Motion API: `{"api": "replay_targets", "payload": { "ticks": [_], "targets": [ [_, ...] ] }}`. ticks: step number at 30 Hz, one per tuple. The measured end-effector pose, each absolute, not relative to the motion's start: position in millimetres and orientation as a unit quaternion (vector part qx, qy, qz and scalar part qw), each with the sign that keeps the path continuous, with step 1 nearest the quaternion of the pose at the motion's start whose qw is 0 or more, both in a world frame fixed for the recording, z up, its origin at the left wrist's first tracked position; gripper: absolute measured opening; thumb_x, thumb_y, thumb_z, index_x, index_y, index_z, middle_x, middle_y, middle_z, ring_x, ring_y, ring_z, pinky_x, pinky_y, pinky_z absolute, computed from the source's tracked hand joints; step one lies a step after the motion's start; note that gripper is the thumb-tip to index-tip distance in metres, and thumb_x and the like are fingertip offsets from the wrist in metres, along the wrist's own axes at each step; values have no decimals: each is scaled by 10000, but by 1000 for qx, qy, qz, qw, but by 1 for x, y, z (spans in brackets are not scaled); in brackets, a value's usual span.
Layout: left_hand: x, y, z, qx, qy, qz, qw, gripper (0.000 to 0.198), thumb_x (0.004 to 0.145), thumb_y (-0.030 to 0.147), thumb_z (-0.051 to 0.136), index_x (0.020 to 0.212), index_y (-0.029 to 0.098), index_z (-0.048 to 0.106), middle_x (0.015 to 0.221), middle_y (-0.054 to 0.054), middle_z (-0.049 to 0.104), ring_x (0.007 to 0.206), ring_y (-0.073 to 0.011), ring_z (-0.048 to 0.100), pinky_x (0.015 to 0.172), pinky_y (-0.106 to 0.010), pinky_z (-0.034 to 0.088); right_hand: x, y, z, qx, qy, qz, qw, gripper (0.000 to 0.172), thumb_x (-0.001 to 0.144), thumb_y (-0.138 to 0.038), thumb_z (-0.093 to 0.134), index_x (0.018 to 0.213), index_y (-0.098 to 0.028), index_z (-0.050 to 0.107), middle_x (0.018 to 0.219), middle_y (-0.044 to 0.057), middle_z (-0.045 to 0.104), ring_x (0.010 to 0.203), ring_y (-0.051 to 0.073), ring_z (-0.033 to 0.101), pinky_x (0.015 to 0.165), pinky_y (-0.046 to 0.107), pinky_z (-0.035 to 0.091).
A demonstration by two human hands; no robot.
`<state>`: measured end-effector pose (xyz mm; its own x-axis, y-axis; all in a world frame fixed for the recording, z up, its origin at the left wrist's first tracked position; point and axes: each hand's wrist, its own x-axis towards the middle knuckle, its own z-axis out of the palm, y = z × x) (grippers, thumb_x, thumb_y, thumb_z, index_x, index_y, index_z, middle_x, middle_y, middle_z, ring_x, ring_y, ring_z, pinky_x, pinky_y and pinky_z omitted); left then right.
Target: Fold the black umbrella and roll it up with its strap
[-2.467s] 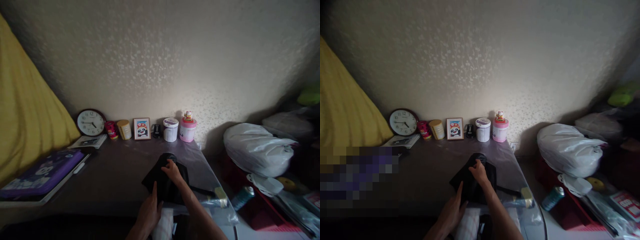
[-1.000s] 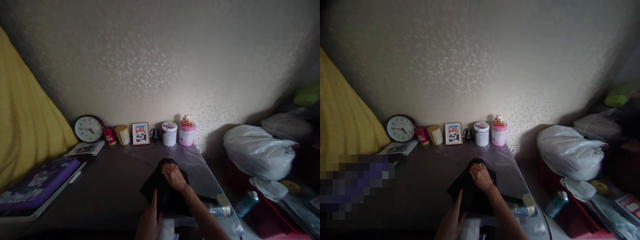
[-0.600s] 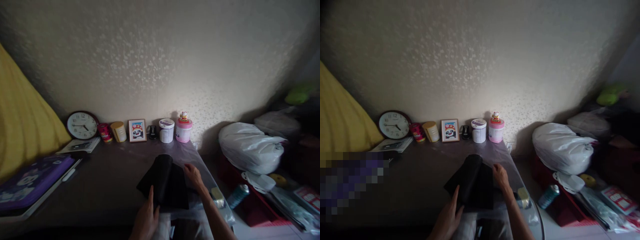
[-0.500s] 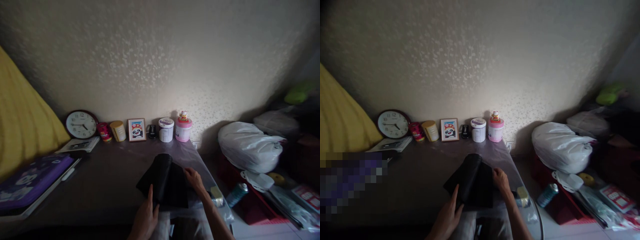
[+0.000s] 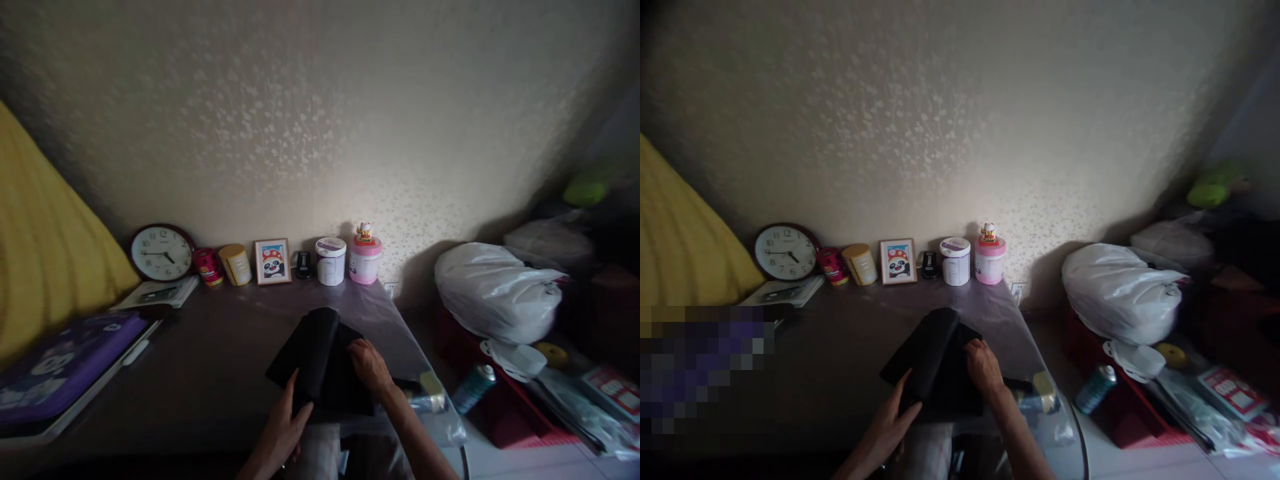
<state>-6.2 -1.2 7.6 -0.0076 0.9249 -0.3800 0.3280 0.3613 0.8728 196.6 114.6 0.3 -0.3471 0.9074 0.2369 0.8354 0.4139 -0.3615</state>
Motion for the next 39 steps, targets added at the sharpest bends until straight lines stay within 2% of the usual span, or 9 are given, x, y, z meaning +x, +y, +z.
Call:
{"api": "replay_targets", "payload": {
  "ticks": [5,10,16,24,30,32,34,36,39],
  "targets": [
    [-9,1,6,473,642,306,520,680,868,387,410,1419,298,21,1001,-50,642,313,-9,427,323,-143,349,192,120,-5,-526,-819,72,218,383,821,-103,415,1158,-179,581,1234,75,576,1102,210,530,969,350,388],
    [-11,2,8,467,640,309,526,659,871,375,398,1422,280,48,924,-32,638,306,-16,429,311,-150,341,192,120,-5,-516,-831,76,193,329,845,-132,404,1064,-180,644,1170,72,622,1080,216,545,954,343,404],
    [-13,2,10,474,636,305,528,652,876,339,396,1420,254,46,932,-52,622,309,-11,437,311,-141,356,183,118,1,-502,-840,90,183,410,823,-110,402,1194,-180,561,1278,60,548,1141,228,491,949,356,399],
    [-11,1,4,478,646,304,512,637,882,350,388,1413,308,38,827,-13,640,299,-33,430,277,-143,341,179,75,8,-419,-888,107,153,281,809,-213,510,1066,-240,623,1187,53,583,1072,221,504,921,341,380],
    [-13,4,2,519,676,247,461,654,885,306,372,1430,255,14,741,-20,667,319,-82,475,309,-174,350,180,50,14,-339,-922,135,128,158,831,-245,522,914,-239,657,1015,31,627,998,185,512,889,319,368],
    [-12,5,3,550,690,216,419,663,884,283,376,1436,217,15,792,-49,692,408,-114,563,398,-199,418,181,46,17,-306,-931,151,127,158,844,-241,505,828,-223,661,945,27,639,945,173,529,849,296,383],
    [-10,4,5,590,695,194,362,672,872,253,408,1440,176,56,935,-95,699,638,-157,663,585,-228,483,183,45,18,-284,-932,178,137,200,859,-234,480,753,-210,648,856,17,646,870,154,551,804,266,401],
    [-7,3,7,625,694,177,310,680,858,225,436,1438,144,90,1095,-130,657,895,-189,656,763,-245,466,187,50,17,-305,-914,205,175,227,876,-228,443,762,-209,639,802,8,643,803,134,568,762,240,418],
    [-3,0,8,648,696,150,270,682,863,212,426,1439,131,71,1224,-140,587,1042,-190,602,854,-241,426,198,64,13,-450,-832,190,262,243,885,-224,391,872,-213,633,847,28,649,802,145,591,747,250,436]
  ]
}}
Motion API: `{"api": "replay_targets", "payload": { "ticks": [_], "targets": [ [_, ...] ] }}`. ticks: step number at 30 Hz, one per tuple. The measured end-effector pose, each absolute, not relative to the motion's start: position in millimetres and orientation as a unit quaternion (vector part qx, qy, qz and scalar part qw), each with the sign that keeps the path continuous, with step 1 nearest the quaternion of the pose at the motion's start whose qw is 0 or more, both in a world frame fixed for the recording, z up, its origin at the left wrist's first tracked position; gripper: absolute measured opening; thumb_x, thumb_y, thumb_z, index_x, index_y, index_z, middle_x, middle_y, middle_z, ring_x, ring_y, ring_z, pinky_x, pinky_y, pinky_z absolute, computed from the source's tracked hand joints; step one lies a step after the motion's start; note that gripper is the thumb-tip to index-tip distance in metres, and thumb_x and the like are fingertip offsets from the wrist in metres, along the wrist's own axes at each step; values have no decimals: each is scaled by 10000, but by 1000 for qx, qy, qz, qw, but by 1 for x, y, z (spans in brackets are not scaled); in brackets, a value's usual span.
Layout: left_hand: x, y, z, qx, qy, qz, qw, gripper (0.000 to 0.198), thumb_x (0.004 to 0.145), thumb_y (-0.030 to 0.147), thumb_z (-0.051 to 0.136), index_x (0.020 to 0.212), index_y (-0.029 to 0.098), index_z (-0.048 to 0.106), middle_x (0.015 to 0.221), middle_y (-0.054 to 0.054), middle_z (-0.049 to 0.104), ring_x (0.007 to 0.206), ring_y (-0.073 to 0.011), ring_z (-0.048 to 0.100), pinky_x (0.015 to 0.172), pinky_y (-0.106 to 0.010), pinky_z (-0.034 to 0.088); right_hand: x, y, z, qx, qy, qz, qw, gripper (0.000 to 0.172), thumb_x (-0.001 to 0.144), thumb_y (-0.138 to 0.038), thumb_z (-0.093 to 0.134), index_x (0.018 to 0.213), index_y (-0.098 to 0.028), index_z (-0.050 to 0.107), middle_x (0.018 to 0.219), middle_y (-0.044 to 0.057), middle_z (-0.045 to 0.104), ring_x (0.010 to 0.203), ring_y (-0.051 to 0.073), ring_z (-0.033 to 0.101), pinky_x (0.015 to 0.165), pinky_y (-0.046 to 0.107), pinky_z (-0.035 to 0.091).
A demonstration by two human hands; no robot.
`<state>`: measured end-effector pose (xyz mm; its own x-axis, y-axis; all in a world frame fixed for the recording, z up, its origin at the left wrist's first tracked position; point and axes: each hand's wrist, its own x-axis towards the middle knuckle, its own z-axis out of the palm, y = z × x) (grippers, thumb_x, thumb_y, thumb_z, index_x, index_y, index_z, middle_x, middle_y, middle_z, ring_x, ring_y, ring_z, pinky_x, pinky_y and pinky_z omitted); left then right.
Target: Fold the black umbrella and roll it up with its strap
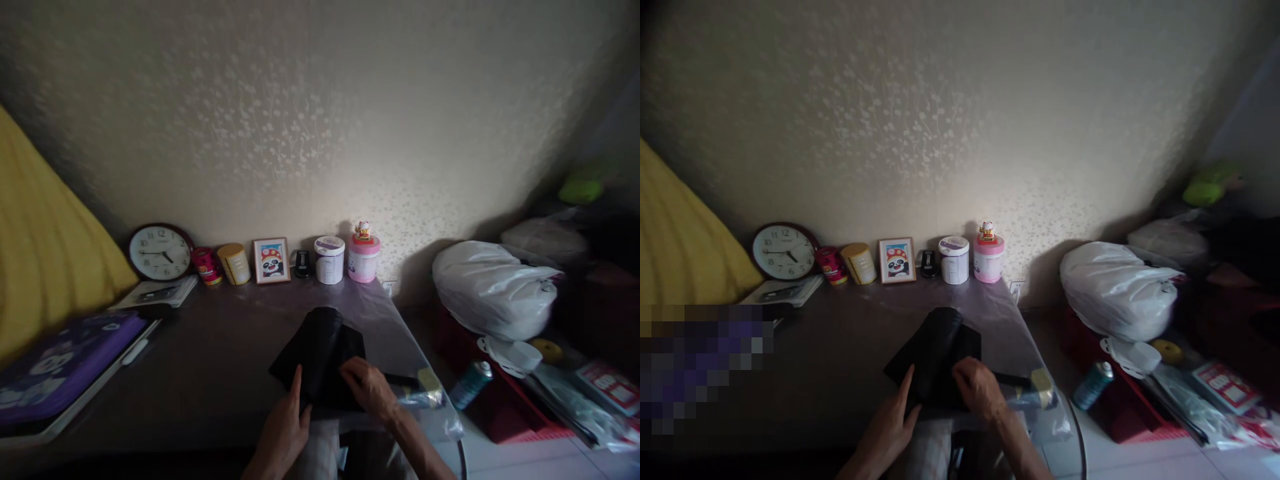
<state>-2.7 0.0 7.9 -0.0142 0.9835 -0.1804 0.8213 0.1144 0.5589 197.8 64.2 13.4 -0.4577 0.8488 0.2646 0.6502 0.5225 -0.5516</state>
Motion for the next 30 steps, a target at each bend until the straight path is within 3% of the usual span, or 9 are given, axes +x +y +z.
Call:
{"api": "replay_targets", "payload": {
  "ticks": [4,9,15,20,30],
  "targets": [
    [-1,-1,6,655,694,144,261,666,877,209,399,1440,127,52,1302,-137,524,1083,-177,578,873,-228,412,212,86,3,-636,-708,118,282,259,851,-253,408,992,-171,609,956,96,650,902,220,606,805,328,433],
    [-1,-1,6,651,698,138,265,668,884,236,394,1440,138,38,1189,-125,613,1004,-183,618,818,-236,431,217,103,-13,-683,-640,205,286,336,786,-311,475,1028,-119,607,808,96,683,805,243,644,739,330,459],
    [1,-1,10,647,697,144,271,663,886,228,393,1440,132,42,1198,-128,606,1010,-179,618,809,-223,428,214,112,-21,-642,-520,391,405,447,684,-466,554,981,-143,641,722,50,688,684,231,651,568,300,482],
    [0,0,6,642,706,139,263,667,878,235,413,1439,125,70,1144,-119,637,1000,-177,620,827,-219,421,197,114,-12,-562,-481,453,497,433,569,-424,664,885,-129,655,785,73,699,750,249,641,630,315,496],
    [0,0,5,643,706,132,266,669,866,219,420,1434,85,92,1155,-146,624,1014,-183,608,834,-219,413,152,142,12,-534,-511,449,503,509,555,-352,687,1005,-119,646,656,5,649,630,187,599,568,283,469]
  ]
}}
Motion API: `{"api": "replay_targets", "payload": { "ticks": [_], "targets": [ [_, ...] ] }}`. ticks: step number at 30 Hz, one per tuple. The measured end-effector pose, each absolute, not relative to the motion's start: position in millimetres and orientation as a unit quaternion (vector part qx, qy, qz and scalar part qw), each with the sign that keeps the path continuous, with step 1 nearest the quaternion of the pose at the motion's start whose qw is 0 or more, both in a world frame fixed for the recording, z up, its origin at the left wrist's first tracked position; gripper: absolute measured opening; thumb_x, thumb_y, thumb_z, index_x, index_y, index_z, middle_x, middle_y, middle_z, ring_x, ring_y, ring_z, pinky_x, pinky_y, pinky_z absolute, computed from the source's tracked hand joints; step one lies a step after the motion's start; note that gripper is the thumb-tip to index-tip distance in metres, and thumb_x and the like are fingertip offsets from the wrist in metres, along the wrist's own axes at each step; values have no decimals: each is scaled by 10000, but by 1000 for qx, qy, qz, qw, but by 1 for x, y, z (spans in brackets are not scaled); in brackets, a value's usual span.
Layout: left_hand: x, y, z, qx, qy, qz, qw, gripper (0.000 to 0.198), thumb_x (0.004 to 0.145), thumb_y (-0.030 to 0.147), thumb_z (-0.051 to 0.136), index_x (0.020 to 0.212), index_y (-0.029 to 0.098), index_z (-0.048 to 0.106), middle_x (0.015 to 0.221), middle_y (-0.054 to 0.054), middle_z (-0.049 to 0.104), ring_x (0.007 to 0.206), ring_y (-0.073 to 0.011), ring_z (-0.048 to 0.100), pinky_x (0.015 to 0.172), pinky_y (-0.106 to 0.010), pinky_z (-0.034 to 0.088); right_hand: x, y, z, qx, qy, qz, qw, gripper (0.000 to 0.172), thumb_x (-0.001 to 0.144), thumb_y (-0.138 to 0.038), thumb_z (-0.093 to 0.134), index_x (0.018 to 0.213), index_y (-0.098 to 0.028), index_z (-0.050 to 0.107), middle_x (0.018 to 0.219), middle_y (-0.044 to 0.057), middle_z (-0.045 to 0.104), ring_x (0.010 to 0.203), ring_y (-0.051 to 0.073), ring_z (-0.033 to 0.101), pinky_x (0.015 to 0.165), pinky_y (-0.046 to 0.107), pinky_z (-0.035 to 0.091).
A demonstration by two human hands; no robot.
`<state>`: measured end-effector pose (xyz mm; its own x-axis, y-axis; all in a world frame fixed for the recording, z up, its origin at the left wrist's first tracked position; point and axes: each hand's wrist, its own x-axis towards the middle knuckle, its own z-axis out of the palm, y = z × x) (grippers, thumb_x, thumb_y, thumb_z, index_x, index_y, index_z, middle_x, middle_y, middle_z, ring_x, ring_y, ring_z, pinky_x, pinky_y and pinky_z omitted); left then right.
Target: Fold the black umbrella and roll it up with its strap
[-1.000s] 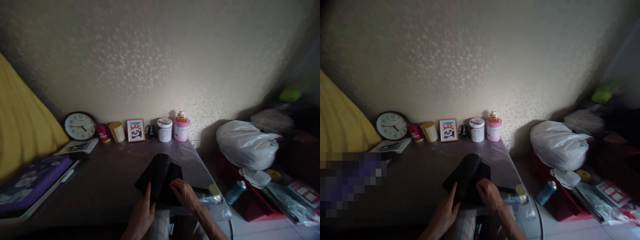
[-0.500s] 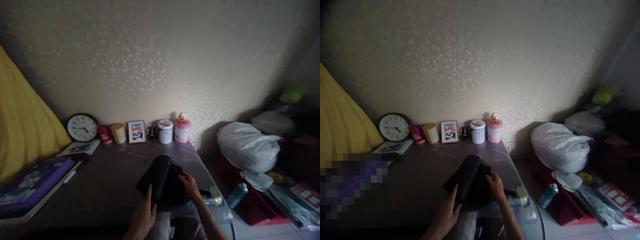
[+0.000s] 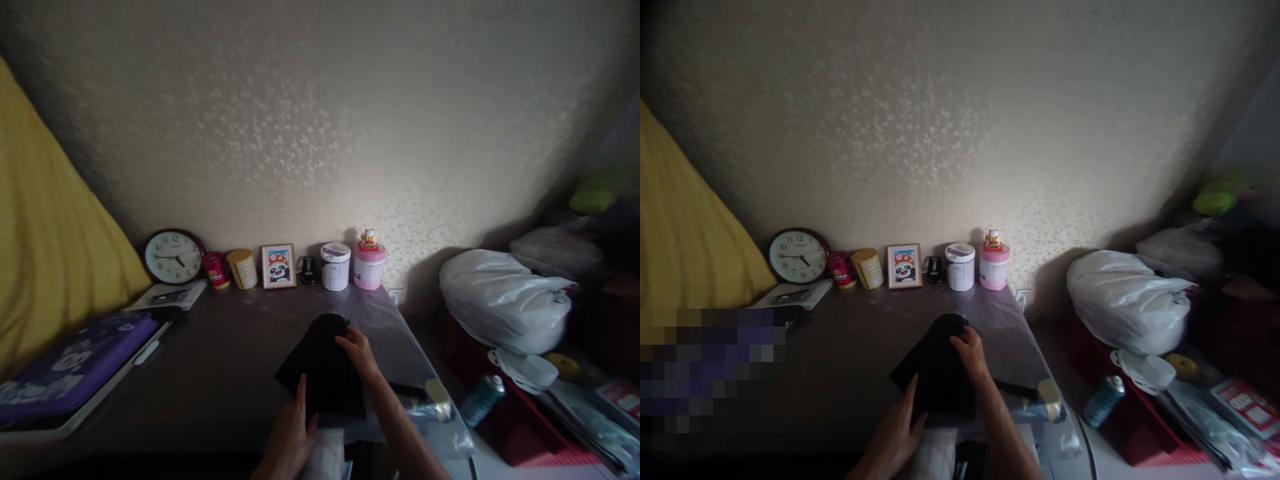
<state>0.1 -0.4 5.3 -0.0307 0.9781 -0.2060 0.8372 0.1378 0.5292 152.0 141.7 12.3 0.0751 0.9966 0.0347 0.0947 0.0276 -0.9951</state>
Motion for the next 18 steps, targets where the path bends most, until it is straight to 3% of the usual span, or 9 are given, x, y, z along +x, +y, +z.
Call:
{"api": "replay_targets", "payload": {
  "ticks": [12,18],
  "targets": [
    [0,-2,10,646,692,146,287,675,859,228,414,1428,54,93,1234,-169,574,1072,-191,586,873,-235,412,118,154,15,-599,-620,340,377,491,631,-243,649,1101,-109,596,760,52,668,759,210,629,661,278,463],
    [0,-4,9,629,694,189,293,735,858,212,416,1420,29,-21,1294,-194,516,1119,-180,564,881,-225,417,110,150,20,-577,-668,335,328,395,760,-283,561,1110,-99,574,753,59,689,758,198,647,668,270,449]
  ]
}}
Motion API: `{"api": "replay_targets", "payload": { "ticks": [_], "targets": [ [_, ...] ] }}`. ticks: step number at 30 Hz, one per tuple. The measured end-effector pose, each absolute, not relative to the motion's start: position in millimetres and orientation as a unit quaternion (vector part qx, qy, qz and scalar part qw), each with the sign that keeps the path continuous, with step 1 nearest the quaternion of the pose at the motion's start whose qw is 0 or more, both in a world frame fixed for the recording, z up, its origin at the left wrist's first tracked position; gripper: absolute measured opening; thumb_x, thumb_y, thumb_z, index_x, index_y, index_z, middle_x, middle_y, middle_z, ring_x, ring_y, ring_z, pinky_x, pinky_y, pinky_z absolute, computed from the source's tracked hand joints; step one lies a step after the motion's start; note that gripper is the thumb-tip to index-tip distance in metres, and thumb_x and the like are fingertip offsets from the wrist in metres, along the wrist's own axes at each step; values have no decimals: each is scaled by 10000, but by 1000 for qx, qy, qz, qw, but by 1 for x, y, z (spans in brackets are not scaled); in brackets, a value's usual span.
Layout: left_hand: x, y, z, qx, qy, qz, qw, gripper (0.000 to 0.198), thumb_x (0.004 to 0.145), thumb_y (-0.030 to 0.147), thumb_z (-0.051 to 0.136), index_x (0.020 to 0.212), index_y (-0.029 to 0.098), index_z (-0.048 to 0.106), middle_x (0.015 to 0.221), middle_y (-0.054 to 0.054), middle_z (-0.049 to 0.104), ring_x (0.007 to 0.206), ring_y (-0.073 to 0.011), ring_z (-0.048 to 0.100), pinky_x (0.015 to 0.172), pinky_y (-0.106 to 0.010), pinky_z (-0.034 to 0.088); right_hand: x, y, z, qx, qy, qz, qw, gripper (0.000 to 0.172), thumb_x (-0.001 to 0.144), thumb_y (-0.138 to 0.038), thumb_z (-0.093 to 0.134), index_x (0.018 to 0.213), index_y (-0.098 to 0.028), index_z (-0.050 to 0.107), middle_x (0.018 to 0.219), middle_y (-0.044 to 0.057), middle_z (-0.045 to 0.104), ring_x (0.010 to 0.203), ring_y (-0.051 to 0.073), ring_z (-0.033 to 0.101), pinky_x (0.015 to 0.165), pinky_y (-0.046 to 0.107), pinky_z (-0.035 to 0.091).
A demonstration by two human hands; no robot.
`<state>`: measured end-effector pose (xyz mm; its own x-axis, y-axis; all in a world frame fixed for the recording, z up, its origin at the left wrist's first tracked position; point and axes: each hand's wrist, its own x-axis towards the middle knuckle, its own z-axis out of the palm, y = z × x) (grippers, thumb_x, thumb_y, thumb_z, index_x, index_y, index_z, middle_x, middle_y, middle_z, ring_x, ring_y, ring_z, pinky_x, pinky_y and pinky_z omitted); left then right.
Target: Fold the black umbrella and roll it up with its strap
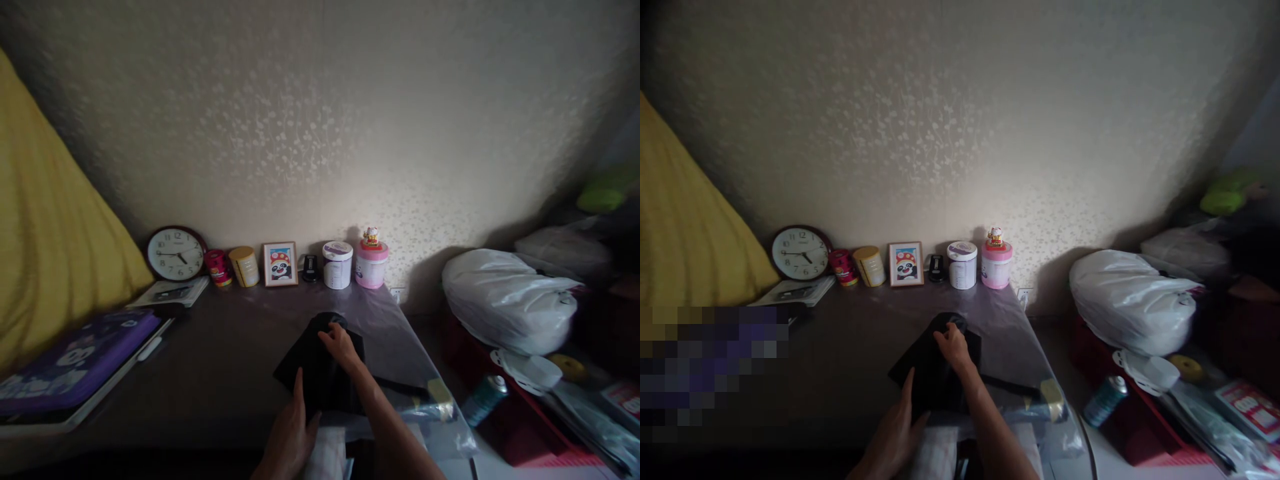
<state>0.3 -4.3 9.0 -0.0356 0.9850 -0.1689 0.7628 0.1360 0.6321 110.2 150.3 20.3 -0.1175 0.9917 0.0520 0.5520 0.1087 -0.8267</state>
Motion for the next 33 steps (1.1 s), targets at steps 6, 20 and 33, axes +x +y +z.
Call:
{"api": "replay_targets", "payload": {
  "ticks": [6,20,33],
  "targets": [
    [-2,-11,12,628,686,220,293,828,859,220,427,1402,130,-191,1367,-153,445,1137,-165,551,876,-217,419,108,142,26,-538,-717,323,304,297,778,-183,512,1056,-140,607,788,46,711,765,174,653,683,255,445],
    [1,0,3,648,672,187,307,695,857,171,404,1441,153,29,1201,-91,612,1025,-143,607,837,-191,415,129,90,29,-345,-837,223,362,209,851,-176,465,933,-216,653,937,39,689,899,162,608,839,305,454],
    [4,-1,-3,636,682,190,307,717,831,139,412,1441,147,36,1372,-81,459,1187,-124,499,957,-188,361,146,158,12,-458,-806,62,371,257,880,-167,434,1070,-172,606,1190,105,597,1107,225,522,940,419,398]
  ]
}}
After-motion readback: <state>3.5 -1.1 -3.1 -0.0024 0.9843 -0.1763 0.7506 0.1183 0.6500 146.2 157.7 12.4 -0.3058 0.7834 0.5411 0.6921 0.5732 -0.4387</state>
